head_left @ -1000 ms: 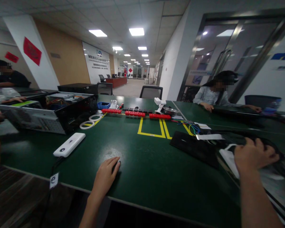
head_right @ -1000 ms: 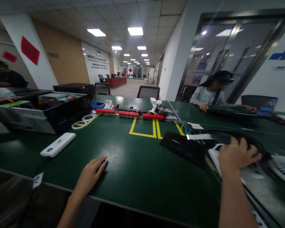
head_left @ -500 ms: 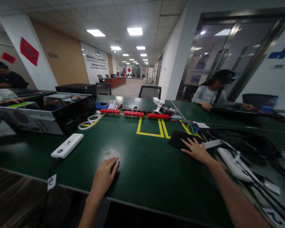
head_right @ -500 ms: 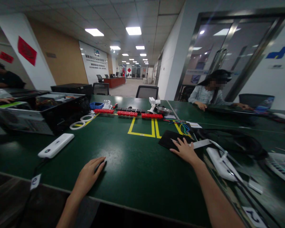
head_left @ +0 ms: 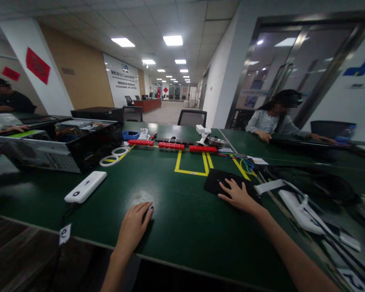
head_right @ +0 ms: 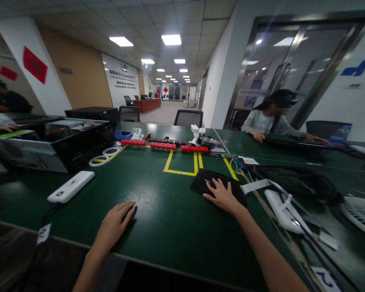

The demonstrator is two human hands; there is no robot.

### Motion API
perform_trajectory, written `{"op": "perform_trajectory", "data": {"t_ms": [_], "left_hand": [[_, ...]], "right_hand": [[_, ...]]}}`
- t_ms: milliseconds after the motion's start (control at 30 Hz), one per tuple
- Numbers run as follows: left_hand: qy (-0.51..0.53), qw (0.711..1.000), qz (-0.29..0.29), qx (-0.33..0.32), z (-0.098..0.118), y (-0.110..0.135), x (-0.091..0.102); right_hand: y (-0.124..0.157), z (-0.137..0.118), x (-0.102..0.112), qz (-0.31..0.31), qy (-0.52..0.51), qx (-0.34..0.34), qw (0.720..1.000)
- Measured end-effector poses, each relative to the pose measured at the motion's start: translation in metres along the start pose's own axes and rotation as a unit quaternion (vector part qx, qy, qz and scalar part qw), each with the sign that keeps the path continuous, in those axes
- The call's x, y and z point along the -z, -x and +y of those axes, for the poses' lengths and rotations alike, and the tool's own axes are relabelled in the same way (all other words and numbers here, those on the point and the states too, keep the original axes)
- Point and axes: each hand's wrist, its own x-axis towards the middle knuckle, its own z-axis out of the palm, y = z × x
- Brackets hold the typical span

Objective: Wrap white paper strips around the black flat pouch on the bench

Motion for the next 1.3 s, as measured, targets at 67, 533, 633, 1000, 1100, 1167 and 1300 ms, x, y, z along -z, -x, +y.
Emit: {"op": "perform_trajectory", "data": {"t_ms": [67, 533, 633, 1000, 1100, 1167, 1300], "left_hand": [[-0.003, 1.000, -0.006, -0.001, 0.000, 0.000, 0.000], [-0.007, 0.980, -0.124, -0.155, 0.005, 0.001, 0.003], [-0.015, 0.977, -0.143, -0.159, 0.005, 0.001, 0.003], [-0.002, 0.980, -0.158, -0.121, 0.007, -0.001, 0.000], [-0.002, 0.982, -0.146, -0.117, 0.007, -0.002, -0.002], [-0.003, 0.985, -0.133, -0.114, 0.008, -0.002, -0.003], [-0.023, 0.987, -0.119, -0.105, 0.015, -0.003, -0.005]], "right_hand": [[0.002, -0.023, 0.004, -0.006, -0.028, 0.044, 0.999], [0.031, -0.162, 0.003, 0.058, -0.054, 0.214, 0.974], [0.027, -0.153, 0.009, 0.034, -0.041, 0.211, 0.976], [0.024, 0.035, 0.073, 0.278, -0.017, -0.240, 0.930], [0.052, 0.093, 0.068, 0.302, -0.029, -0.405, 0.863], [0.066, 0.129, 0.054, 0.301, -0.057, -0.493, 0.814], [0.076, 0.192, 0.020, 0.194, -0.108, -0.558, 0.800]]}}
